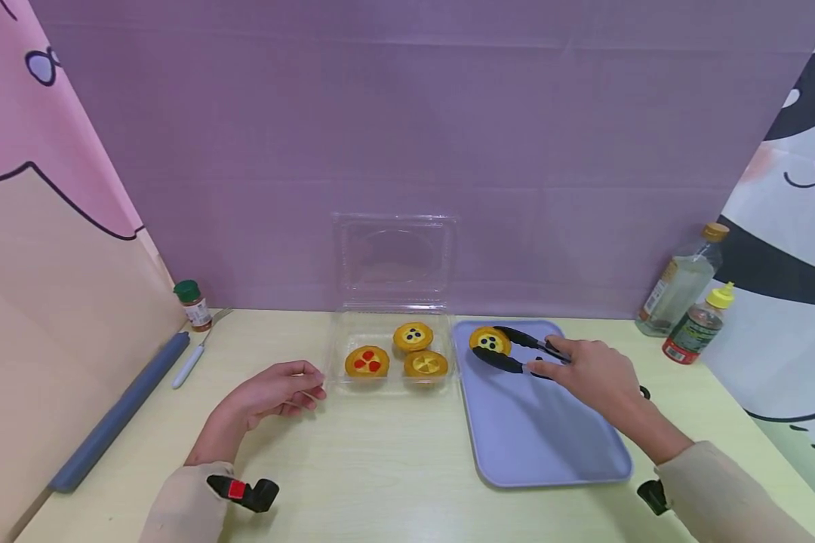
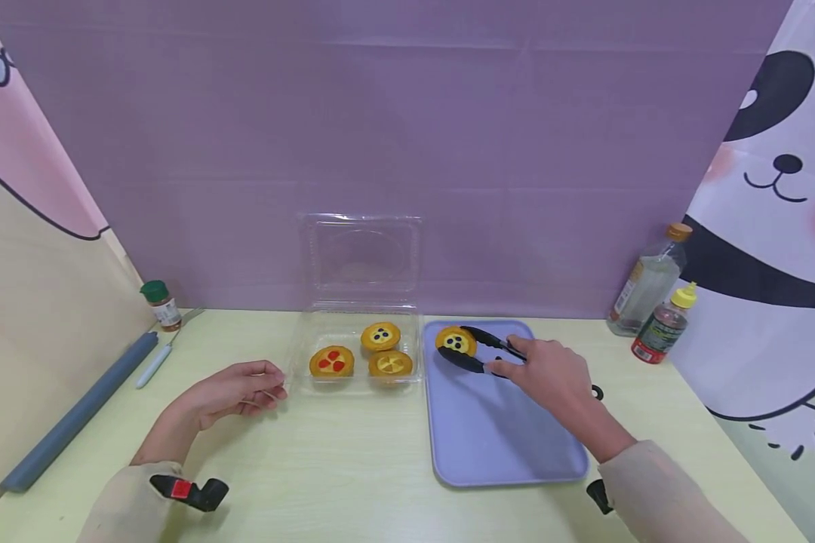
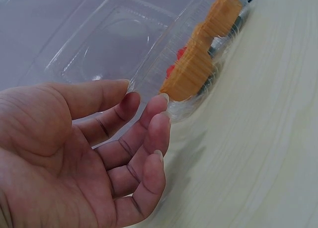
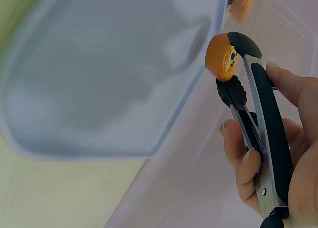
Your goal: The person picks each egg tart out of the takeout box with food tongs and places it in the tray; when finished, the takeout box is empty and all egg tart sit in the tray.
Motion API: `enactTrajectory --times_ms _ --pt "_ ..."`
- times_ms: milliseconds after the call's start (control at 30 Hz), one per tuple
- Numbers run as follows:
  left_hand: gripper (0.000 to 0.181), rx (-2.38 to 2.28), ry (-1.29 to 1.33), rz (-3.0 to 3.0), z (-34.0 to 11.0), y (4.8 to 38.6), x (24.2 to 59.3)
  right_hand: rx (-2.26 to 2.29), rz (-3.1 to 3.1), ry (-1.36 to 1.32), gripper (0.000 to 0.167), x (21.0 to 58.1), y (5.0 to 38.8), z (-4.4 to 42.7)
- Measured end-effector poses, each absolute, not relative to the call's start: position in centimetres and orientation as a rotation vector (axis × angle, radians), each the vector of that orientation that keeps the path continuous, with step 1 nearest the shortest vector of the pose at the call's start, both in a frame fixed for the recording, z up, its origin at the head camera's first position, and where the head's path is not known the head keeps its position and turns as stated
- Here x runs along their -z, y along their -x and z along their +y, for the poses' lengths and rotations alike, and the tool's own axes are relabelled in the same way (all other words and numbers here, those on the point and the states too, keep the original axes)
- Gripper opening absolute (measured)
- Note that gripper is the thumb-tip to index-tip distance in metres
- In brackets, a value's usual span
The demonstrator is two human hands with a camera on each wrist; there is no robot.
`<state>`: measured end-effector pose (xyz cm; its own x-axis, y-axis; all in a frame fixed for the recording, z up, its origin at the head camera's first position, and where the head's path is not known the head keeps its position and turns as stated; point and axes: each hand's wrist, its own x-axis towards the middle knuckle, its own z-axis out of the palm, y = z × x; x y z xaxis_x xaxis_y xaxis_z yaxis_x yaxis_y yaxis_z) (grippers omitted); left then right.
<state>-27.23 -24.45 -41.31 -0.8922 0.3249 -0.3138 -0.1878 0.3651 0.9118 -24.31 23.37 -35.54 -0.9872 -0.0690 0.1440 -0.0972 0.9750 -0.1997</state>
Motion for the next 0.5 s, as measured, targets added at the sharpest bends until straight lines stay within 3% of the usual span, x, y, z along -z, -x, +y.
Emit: enactTrajectory --times_ms 500 --pt "0.033 -1.546 -0.118 2.186 -24.5 27.3 41.5 -0.348 -3.029 -0.126 0.076 36.6 25.6 22.9"
